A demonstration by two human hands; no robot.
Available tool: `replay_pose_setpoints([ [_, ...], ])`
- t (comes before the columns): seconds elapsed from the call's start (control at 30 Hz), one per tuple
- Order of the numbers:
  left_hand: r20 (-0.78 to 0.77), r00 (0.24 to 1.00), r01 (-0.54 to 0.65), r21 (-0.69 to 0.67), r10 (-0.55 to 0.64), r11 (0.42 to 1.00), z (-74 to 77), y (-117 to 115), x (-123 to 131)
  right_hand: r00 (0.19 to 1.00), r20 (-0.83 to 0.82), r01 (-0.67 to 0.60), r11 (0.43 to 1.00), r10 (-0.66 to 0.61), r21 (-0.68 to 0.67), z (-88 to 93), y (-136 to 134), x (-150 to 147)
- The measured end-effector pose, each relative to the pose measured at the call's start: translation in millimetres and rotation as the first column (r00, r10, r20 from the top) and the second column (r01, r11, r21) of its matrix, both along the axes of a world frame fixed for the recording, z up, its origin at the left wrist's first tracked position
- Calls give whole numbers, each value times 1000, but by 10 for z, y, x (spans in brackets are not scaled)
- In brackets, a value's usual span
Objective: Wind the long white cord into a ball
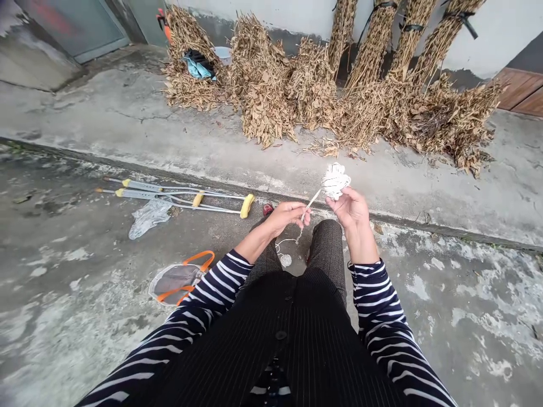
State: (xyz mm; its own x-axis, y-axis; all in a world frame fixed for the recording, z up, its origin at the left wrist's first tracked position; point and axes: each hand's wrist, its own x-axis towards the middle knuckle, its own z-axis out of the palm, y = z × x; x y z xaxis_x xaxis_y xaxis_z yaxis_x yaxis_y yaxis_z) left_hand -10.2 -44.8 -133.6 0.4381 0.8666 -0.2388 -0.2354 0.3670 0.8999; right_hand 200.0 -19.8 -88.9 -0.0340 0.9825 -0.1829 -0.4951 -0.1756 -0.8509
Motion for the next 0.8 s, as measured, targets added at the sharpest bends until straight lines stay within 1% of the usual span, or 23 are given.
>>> replay_pose_setpoints([
  [0.13, -4, 999, 41, -57, -41, 998, -108, -55, -196, 1000, 4, 7, 1000, -7, 28, -3, -18, 30],
  [0.23, -26, 996, 88, -45, -89, 995, -167, -69, -311, 999, -28, 35, 999, -34, 3, 29, -54, -5],
  [0.33, -69, 990, 118, -44, -121, 992, -216, -91, -360, 997, -18, 80, 997, -81, -5, 55, -81, -68],
  [0.4, -102, 989, 103, -76, -110, 992, -253, -115, -353, 994, 42, 102, 995, -102, 11, 60, -91, -113],
  [0.47, -116, 991, 59, -113, -72, 992, -298, -141, -328, 982, 133, 125, 991, -131, 55, 56, -97, -157],
  [0.57, -79, 997, -8, -153, -4, 988, -370, -170, -287, 949, 239, 169, 971, -206, 168, 53, -108, -211],
  [0.63, -45, 999, -24, -177, 17, 984, -411, -176, -277, 940, 251, 178, 961, -229, 210, 61, -114, -224],
  [0.7, -34, 999, -21, -201, 14, 979, -435, -170, -282, 948, 242, 155, 965, -206, 211, 72, -114, -212],
  [0.8, -38, 999, 12, -206, -20, 979, -432, -146, -302, 968, 217, 78, 974, -125, 213, 85, -101, -162],
])
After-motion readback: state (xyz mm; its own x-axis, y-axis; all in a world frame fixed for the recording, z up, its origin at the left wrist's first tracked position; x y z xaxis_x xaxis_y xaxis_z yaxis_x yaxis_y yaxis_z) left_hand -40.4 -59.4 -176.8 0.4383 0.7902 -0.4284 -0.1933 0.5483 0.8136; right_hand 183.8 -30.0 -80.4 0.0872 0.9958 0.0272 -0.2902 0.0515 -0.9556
